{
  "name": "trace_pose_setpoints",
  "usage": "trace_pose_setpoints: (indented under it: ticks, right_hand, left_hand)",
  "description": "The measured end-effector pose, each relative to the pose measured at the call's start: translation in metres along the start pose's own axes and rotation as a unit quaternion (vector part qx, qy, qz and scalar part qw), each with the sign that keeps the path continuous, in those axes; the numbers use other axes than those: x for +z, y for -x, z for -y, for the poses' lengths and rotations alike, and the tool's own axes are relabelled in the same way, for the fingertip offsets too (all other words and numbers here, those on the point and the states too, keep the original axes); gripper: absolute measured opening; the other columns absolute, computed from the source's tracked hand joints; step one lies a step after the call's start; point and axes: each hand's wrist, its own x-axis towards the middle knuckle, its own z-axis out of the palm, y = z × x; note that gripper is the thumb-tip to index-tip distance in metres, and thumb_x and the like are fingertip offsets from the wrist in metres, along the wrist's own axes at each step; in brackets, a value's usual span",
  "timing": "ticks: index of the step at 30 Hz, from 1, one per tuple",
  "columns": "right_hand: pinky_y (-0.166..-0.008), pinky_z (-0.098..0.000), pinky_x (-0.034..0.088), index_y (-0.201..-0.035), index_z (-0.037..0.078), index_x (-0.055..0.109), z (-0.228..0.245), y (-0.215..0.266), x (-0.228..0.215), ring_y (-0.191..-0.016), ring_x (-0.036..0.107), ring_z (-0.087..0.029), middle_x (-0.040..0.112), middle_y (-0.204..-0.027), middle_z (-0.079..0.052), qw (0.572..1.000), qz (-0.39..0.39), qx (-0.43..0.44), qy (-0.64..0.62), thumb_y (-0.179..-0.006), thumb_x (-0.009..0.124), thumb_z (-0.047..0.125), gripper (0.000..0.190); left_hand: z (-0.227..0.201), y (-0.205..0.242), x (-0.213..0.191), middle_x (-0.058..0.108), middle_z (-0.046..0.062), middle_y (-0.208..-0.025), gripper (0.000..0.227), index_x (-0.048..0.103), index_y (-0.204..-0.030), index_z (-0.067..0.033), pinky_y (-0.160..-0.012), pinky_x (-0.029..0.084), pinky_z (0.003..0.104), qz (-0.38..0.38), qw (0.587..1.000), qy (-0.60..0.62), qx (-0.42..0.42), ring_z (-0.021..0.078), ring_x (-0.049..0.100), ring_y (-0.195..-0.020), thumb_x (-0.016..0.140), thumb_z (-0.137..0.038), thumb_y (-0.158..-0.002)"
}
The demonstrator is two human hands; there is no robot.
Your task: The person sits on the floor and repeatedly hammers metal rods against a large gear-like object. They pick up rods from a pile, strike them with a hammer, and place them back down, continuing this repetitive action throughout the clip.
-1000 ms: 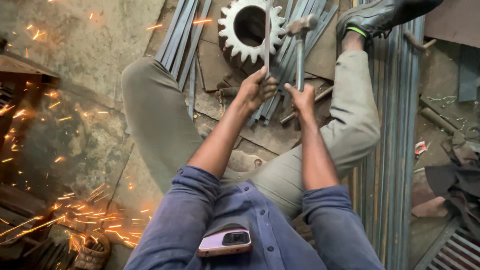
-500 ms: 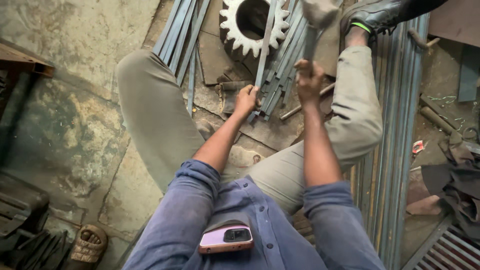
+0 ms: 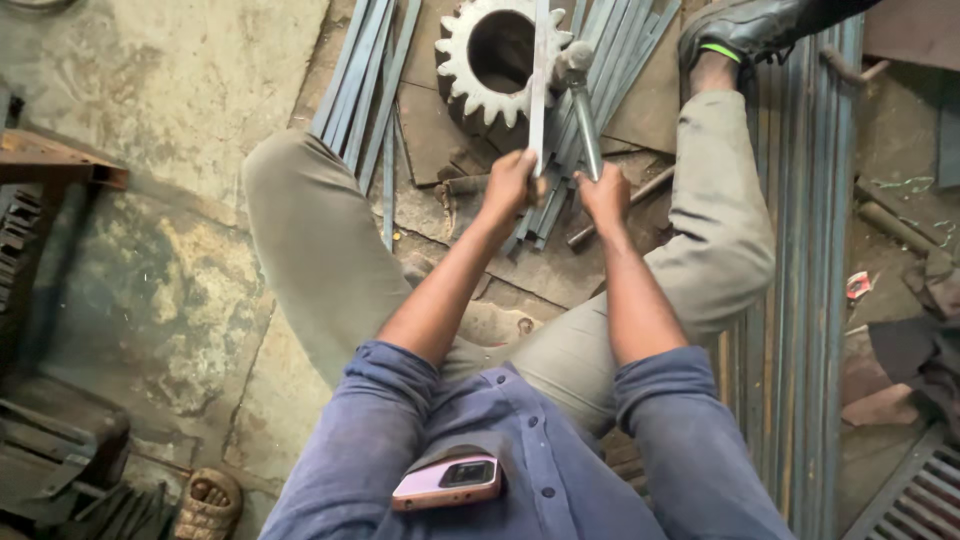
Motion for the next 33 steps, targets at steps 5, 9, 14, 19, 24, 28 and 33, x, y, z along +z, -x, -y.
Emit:
trace_pose_setpoints:
  ticks: [5, 9, 14, 19, 24, 28, 33]
  right_hand:
    - [-0.07, -0.0505, 0.053, -0.088, 0.003, 0.072, 0.013, 0.003, 0.004, -0.08, 0.07, -0.042, 0.072, -0.082, -0.02, 0.998, 0.032, 0.055, -0.013, -0.081, 0.086, 0.033, 0.033]
    - [-0.07, -0.0502, 0.053, -0.086, 0.004, 0.073, 0.014, 0.0, 0.005, -0.079, 0.071, -0.041, 0.073, -0.081, -0.019, 0.997, 0.034, 0.067, -0.016, -0.079, 0.086, 0.033, 0.033]
    - [-0.07, -0.0504, 0.053, -0.085, 0.003, 0.072, 0.01, -0.003, 0.008, -0.079, 0.071, -0.041, 0.072, -0.081, -0.02, 0.997, 0.041, 0.068, -0.013, -0.081, 0.086, 0.033, 0.034]
    - [-0.071, -0.0502, 0.053, -0.084, 0.003, 0.071, 0.012, -0.007, 0.01, -0.079, 0.071, -0.041, 0.072, -0.081, -0.021, 0.996, 0.047, 0.072, -0.014, -0.081, 0.086, 0.034, 0.035]
    - [-0.063, -0.047, 0.051, -0.079, 0.004, 0.071, 0.017, -0.006, 0.006, -0.067, 0.069, -0.035, 0.071, -0.072, -0.017, 0.998, 0.038, 0.043, -0.029, -0.078, 0.089, 0.031, 0.033]
    - [-0.051, -0.0381, 0.045, -0.074, 0.005, 0.062, 0.022, 0.002, 0.0, -0.052, 0.058, -0.018, 0.061, -0.061, -0.005, 0.974, 0.089, 0.107, -0.178, -0.083, 0.085, 0.026, 0.033]
    - [-0.047, -0.0349, 0.042, -0.07, 0.006, 0.06, 0.018, 0.002, -0.003, -0.049, 0.052, -0.012, 0.057, -0.058, 0.0, 0.973, 0.065, 0.088, -0.201, -0.083, 0.087, 0.024, 0.035]
  left_hand:
    - [-0.089, -0.027, 0.047, 0.067, 0.006, -0.074, 0.027, 0.058, -0.098, -0.0098, -0.06, 0.055, 0.034, 0.085, 0.98, 0.172, -0.054, 0.0194, 0.063, -0.06, 0.054, -0.036, -0.103]
    - [-0.131, -0.037, 0.069, 0.069, 0.006, -0.08, 0.033, 0.06, -0.102, -0.0082, -0.074, 0.061, 0.04, 0.15, 0.958, 0.242, -0.042, 0.0193, 0.065, -0.068, 0.051, -0.04, -0.104]
    - [-0.143, -0.052, 0.078, 0.071, 0.008, -0.085, 0.029, 0.057, -0.101, -0.0099, -0.08, 0.061, 0.044, 0.199, 0.943, 0.268, 0.0, 0.0208, 0.069, -0.074, 0.051, -0.038, -0.106]
    - [-0.14, -0.062, 0.081, 0.073, 0.009, -0.09, 0.033, 0.058, -0.102, -0.0086, -0.085, 0.061, 0.044, 0.238, 0.928, 0.287, 0.012, 0.0217, 0.07, -0.078, 0.052, -0.041, -0.107]
    - [-0.123, -0.074, 0.071, 0.072, 0.008, -0.088, 0.034, 0.059, -0.102, -0.0097, -0.083, 0.059, 0.045, 0.189, 0.938, 0.288, -0.023, 0.0228, 0.07, -0.076, 0.047, -0.041, -0.105]
    - [-0.079, -0.088, 0.034, 0.064, 0.006, -0.074, 0.036, 0.057, -0.096, -0.0096, -0.065, 0.053, 0.043, 0.121, 0.954, 0.249, -0.112, 0.0225, 0.062, -0.061, 0.044, -0.041, -0.106]
    - [0.006, -0.08, -0.023, 0.058, 0.007, -0.063, 0.039, 0.051, -0.087, -0.0123, -0.053, 0.056, 0.042, -0.025, 0.979, 0.069, -0.192, 0.0206, 0.05, -0.044, 0.046, -0.047, -0.105]
